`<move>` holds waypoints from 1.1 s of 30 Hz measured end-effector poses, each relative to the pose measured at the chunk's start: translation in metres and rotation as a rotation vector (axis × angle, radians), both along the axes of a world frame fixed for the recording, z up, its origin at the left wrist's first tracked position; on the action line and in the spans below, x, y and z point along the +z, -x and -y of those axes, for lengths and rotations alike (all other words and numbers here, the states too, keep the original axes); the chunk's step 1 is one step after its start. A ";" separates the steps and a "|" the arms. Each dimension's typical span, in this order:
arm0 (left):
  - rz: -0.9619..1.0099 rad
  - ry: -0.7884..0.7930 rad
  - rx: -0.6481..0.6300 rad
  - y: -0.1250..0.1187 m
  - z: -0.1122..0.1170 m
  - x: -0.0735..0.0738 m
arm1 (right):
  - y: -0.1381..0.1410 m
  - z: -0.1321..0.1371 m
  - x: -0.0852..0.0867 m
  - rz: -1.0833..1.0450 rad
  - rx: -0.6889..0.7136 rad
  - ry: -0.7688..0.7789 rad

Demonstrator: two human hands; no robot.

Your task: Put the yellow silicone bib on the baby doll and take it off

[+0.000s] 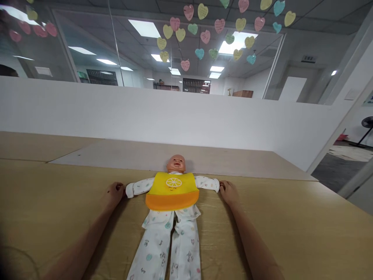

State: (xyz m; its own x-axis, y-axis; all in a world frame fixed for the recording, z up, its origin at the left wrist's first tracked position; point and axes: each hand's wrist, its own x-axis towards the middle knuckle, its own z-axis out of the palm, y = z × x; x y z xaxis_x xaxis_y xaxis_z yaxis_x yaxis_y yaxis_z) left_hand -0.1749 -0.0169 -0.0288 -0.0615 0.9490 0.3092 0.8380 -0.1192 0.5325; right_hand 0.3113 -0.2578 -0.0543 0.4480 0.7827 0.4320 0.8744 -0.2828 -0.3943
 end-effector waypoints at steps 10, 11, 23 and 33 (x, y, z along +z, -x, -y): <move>-0.104 0.090 0.025 0.006 0.005 0.004 | 0.005 0.000 0.005 0.006 -0.013 0.033; -0.112 0.100 0.029 0.006 0.005 0.006 | 0.005 0.000 0.005 0.012 -0.017 0.038; -0.121 0.120 0.010 0.008 0.009 0.013 | 0.006 0.001 0.005 0.048 -0.032 0.060; -0.071 0.173 0.023 0.006 0.008 0.014 | 0.005 0.002 0.003 -0.029 -0.039 -0.056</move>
State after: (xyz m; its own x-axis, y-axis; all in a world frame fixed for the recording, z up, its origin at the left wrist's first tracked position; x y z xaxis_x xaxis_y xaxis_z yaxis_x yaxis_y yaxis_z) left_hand -0.1813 -0.0250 -0.0153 -0.0680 0.9870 0.1456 0.8756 -0.0109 0.4829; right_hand 0.3062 -0.2601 -0.0513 0.4902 0.7397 0.4611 0.8514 -0.2930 -0.4351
